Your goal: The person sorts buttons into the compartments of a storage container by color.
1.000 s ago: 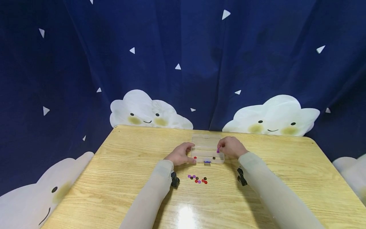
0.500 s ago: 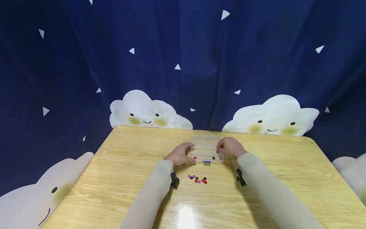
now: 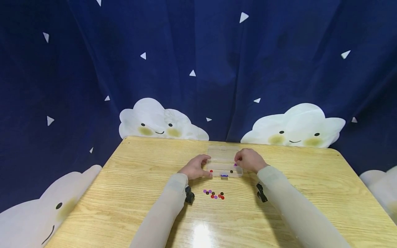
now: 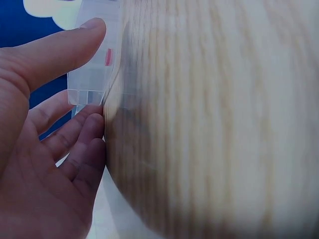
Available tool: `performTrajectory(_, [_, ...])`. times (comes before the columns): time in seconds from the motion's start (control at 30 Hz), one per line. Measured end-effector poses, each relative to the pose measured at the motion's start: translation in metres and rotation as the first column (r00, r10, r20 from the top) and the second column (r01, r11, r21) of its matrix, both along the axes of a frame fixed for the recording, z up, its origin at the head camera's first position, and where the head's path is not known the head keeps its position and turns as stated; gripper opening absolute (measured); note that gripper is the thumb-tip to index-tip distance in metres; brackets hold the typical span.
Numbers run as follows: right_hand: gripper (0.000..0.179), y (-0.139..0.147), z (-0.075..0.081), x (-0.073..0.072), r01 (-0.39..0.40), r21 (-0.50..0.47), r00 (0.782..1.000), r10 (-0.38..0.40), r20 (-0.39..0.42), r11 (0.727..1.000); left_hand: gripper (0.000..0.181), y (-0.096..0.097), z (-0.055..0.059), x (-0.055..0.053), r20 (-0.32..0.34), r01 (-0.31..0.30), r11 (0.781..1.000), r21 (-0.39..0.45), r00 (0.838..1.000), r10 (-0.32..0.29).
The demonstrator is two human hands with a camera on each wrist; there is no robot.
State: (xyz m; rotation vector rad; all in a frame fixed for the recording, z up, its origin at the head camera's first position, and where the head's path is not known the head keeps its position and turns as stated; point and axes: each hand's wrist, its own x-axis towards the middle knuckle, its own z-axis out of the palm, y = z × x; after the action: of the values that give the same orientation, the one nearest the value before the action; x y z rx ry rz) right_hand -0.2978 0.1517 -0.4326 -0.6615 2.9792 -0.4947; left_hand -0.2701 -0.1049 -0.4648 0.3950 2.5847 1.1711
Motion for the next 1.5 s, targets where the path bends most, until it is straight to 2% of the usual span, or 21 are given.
performTrajectory(0.27, [0.012,-0.001,0.002,0.004,-0.018,-0.029,1.0,0.018,0.005,0.999,0.077,-0.001,-0.002,-0.001,0.004,-0.008,1.0,0.007,1.0,0.008])
performTrajectory(0.5, [0.01,0.003,0.001,0.008,-0.028,-0.103,0.999,0.031,0.024,0.994,0.077,-0.001,-0.004,-0.002,0.01,-0.005,1.0,0.003,1.0,0.005])
performTrajectory(0.73, [0.01,0.005,0.002,0.007,-0.051,-0.105,0.999,0.049,-0.018,0.993,0.077,-0.001,-0.001,-0.002,0.005,-0.005,1.0,0.009,1.0,0.005])
performTrajectory(0.97, [0.008,-0.003,0.009,0.017,-0.099,-0.111,0.994,0.094,-0.054,0.989,0.077,0.0,0.0,-0.001,0.016,-0.008,1.0,0.024,1.0,0.008])
performTrajectory(1.2, [0.009,-0.016,0.015,0.027,-0.124,-0.114,0.992,0.123,-0.021,0.986,0.076,0.002,-0.001,-0.002,0.015,-0.015,1.0,0.022,1.0,0.015])
performTrajectory(1.5, [0.009,-0.028,0.019,0.041,-0.18,-0.129,0.984,0.177,-0.029,0.975,0.075,0.002,-0.002,-0.002,0.007,-0.012,1.0,-0.002,1.0,0.012])
